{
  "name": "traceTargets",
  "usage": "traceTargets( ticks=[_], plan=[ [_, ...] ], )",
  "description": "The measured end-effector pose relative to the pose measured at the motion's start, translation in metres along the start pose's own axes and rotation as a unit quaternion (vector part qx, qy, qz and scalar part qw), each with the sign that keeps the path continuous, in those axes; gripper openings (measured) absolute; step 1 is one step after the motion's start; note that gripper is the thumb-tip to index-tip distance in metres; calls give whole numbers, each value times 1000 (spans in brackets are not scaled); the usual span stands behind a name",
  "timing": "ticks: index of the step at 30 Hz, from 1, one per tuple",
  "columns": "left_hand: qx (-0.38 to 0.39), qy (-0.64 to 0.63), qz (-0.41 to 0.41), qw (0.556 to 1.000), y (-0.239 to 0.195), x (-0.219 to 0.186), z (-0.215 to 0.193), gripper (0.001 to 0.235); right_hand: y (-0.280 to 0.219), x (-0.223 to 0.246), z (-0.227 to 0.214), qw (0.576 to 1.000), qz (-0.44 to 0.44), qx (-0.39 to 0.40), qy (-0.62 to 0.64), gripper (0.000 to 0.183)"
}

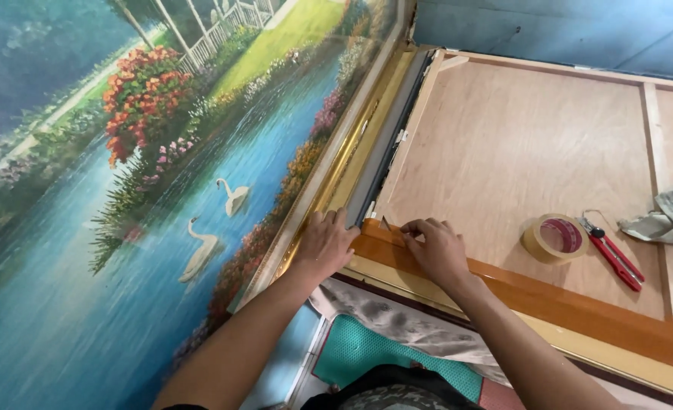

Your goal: The person applies masking tape along the edges of a wooden picture frame, using a cloth to wipe the surface and a utility knife to cut the tape. The person repeatedly wipes the frame and applies tape to different sections.

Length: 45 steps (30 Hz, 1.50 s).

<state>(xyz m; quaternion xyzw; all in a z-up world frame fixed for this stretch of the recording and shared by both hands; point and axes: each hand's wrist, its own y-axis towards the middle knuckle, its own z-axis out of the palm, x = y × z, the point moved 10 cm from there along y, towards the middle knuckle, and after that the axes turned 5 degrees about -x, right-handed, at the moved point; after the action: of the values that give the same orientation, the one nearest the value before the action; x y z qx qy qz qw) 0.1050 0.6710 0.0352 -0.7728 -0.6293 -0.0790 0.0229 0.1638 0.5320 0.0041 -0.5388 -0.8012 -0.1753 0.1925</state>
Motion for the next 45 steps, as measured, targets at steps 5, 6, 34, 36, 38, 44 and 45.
traceTargets(
  ticks=[5,6,34,36,38,44,45],
  plan=[
    [34,-1,-11,999,4,-2,0,21,10,28,13,997,-54,37,-35,22],
    [38,4,-9,999,4,-3,2,20,9,37,16,995,-81,43,-46,25],
    [-10,-63,-63,996,7,15,13,36,17,-54,-77,995,64,-64,31,30],
    [0,-54,-72,996,13,19,27,40,13,-136,-130,967,118,-211,-73,21],
    [5,-62,-69,996,19,24,34,39,16,-235,-132,956,203,-165,-134,40],
    [28,-87,-77,993,18,28,37,40,-40,-254,-137,940,298,-49,-157,44],
    [21,-88,-78,993,16,30,38,41,-40,-246,-137,946,287,-60,-136,41]
  ],
)
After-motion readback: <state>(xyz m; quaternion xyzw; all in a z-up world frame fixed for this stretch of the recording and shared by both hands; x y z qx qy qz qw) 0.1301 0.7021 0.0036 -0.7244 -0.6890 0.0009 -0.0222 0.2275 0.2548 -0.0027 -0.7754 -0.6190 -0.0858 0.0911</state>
